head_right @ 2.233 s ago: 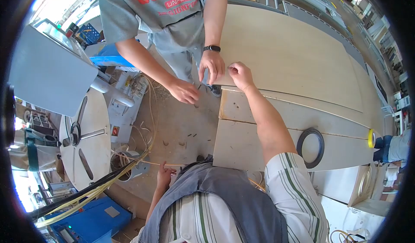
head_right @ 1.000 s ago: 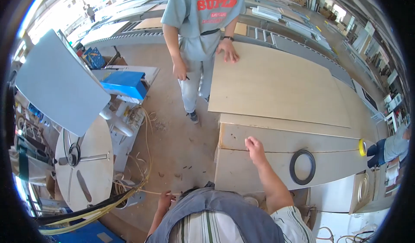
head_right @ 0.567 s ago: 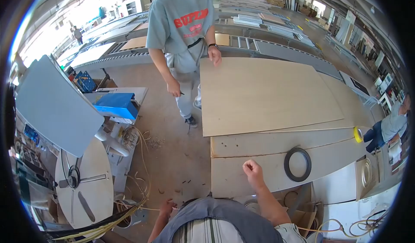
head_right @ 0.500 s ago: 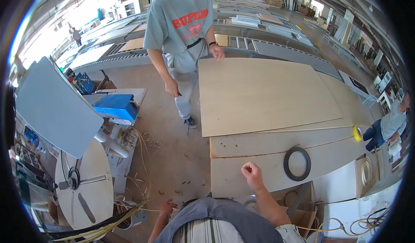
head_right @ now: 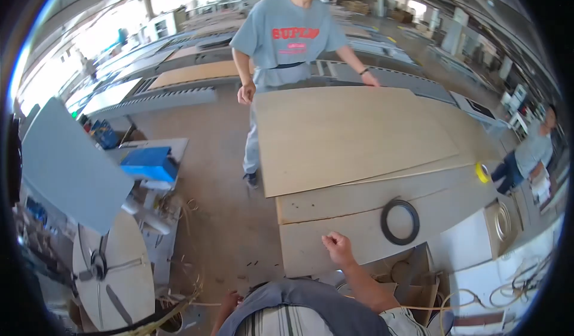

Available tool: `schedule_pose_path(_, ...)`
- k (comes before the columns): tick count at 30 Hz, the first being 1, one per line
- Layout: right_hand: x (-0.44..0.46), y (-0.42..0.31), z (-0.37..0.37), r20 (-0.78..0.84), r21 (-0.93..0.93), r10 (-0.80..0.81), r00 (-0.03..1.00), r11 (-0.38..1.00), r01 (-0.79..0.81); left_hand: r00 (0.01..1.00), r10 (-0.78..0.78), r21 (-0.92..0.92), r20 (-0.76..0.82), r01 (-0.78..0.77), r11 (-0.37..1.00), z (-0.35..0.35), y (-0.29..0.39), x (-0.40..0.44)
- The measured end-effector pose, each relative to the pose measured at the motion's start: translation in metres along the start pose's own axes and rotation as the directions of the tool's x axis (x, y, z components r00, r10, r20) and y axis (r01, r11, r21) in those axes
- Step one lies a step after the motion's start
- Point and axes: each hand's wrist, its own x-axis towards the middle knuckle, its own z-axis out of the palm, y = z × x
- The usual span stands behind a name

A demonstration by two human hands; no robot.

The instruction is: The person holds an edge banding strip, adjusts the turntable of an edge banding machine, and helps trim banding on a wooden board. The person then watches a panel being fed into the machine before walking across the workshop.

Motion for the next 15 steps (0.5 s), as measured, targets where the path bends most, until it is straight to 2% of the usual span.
schedule_pose_path(4, 0.001, 0.005, -0.005, 0.063, -0.215, -0.017, 0.998, 0.976, 0.03, 0.987, 0.059, 0.092, 0.146, -0.073, 0.993, 0.029, 0.041, 0.037)
schedule_pose_path(8, -0.005, -0.006, -0.003, 0.011, -0.119, -0.021, 1.0, 0.993, 0.022, 0.973, 0.085, 0.143, 0.216, -0.117, 0.983, 0.036, 0.064, 0.057)
schedule_pose_path(15, -0.008, -0.008, -0.005, 0.01, -0.17, -0.048, 0.999, 0.984, 0.049, 0.967, 0.091, 0.149, 0.238, -0.128, 0.981, 0.025, 0.07, 0.069)
